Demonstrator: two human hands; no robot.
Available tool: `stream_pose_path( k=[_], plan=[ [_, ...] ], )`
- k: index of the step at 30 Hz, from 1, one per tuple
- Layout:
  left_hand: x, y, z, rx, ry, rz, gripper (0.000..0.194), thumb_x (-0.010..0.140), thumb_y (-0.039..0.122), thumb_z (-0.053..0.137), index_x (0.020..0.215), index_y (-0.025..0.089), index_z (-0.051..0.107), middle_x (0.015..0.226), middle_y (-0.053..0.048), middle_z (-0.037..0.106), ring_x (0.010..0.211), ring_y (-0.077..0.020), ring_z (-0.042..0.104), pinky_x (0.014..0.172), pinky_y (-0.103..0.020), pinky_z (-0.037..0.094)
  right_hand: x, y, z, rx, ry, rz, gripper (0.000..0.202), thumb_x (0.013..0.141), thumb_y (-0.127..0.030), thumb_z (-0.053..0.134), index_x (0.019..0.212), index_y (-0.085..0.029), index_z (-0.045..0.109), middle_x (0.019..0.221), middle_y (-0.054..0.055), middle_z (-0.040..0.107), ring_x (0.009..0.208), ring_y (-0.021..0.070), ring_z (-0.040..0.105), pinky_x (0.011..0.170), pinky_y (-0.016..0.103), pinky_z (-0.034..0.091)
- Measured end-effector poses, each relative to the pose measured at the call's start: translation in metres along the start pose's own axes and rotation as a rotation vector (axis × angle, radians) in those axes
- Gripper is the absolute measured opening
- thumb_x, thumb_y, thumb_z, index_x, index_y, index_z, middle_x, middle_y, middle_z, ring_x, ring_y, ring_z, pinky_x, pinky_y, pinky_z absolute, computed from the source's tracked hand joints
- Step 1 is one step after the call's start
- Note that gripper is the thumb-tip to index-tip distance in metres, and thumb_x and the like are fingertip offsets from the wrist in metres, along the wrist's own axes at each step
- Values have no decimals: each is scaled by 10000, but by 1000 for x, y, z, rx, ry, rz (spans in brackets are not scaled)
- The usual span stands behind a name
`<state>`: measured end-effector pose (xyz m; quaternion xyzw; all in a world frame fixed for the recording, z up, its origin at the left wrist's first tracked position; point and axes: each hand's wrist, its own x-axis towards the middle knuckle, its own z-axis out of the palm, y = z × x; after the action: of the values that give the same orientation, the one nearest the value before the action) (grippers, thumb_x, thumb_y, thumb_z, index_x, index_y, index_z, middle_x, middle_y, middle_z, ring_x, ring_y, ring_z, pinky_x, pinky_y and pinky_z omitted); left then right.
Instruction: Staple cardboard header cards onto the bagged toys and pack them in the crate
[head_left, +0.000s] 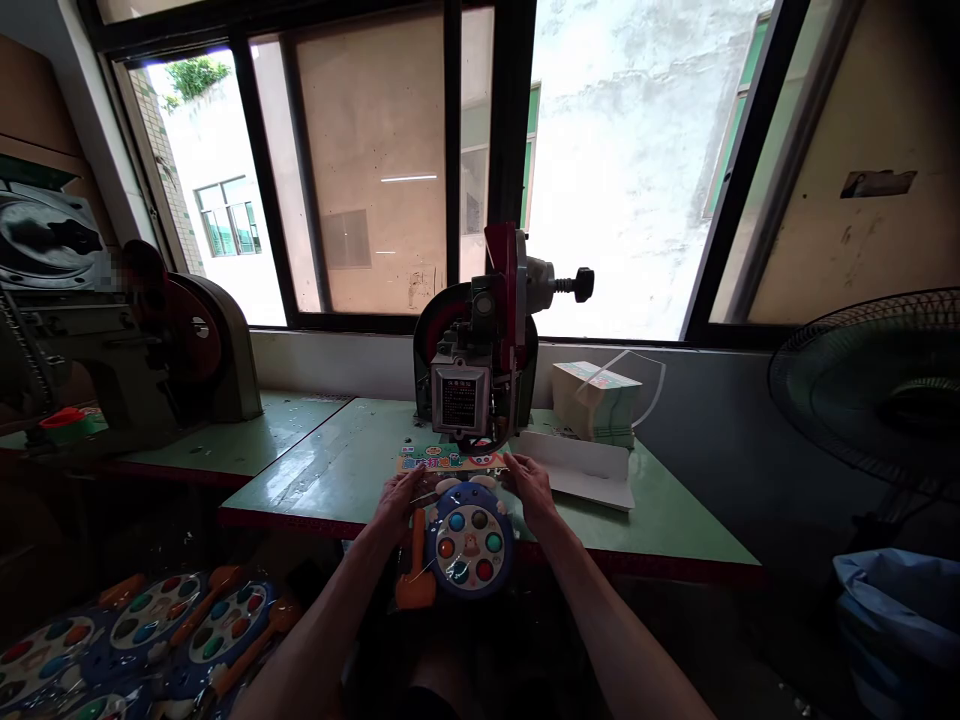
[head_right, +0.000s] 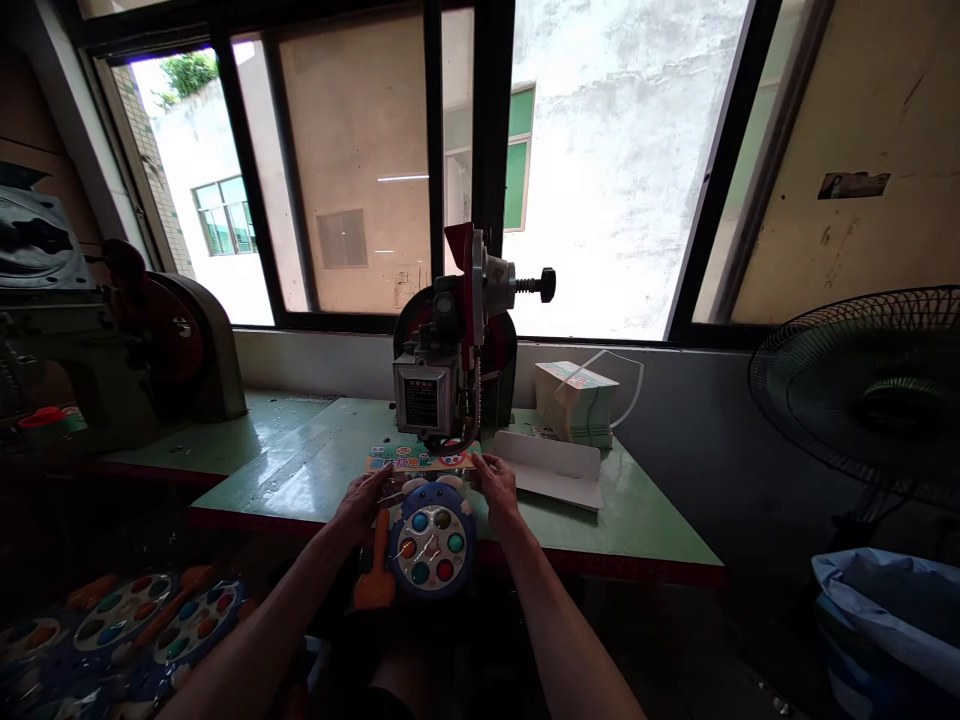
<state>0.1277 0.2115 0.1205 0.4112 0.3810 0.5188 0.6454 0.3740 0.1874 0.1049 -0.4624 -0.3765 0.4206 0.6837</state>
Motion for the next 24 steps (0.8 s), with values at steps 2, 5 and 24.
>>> stream_pose_path(
  k=[2, 5, 24],
  plan=[
    [-2, 3, 2, -1, 16, 13, 310, 774, 429, 831, 783, 145, 706, 794, -122, 801, 659, -260, 769, 580, -316, 609, -17, 1, 2, 6, -145, 88, 475, 712, -629, 816, 872, -188, 742, 818, 102, 779, 753, 270, 741, 657, 357, 588],
    [-5, 7, 5, -8, 39, 23, 308, 762, 418, 841, 758, 140, 708, 759, -123, 795, 634, -261, 761, 557, -317, 603, -36, 2, 5, 40, -269, 198, 439, 761, -611, 795, 896, -194, 780, 866, 101, 793, 772, 282, 754, 672, 380, 611],
    [-20, 10, -33, -54, 186, 22, 172, 830, 280, 764, 798, 114, 734, 748, -116, 794, 595, -229, 755, 563, -302, 623, -38, 33, 37, 67, -142, 45, 466, 650, -662, 821, 710, -205, 753, 762, 51, 766, 697, 215, 674, 649, 315, 522]
  ],
)
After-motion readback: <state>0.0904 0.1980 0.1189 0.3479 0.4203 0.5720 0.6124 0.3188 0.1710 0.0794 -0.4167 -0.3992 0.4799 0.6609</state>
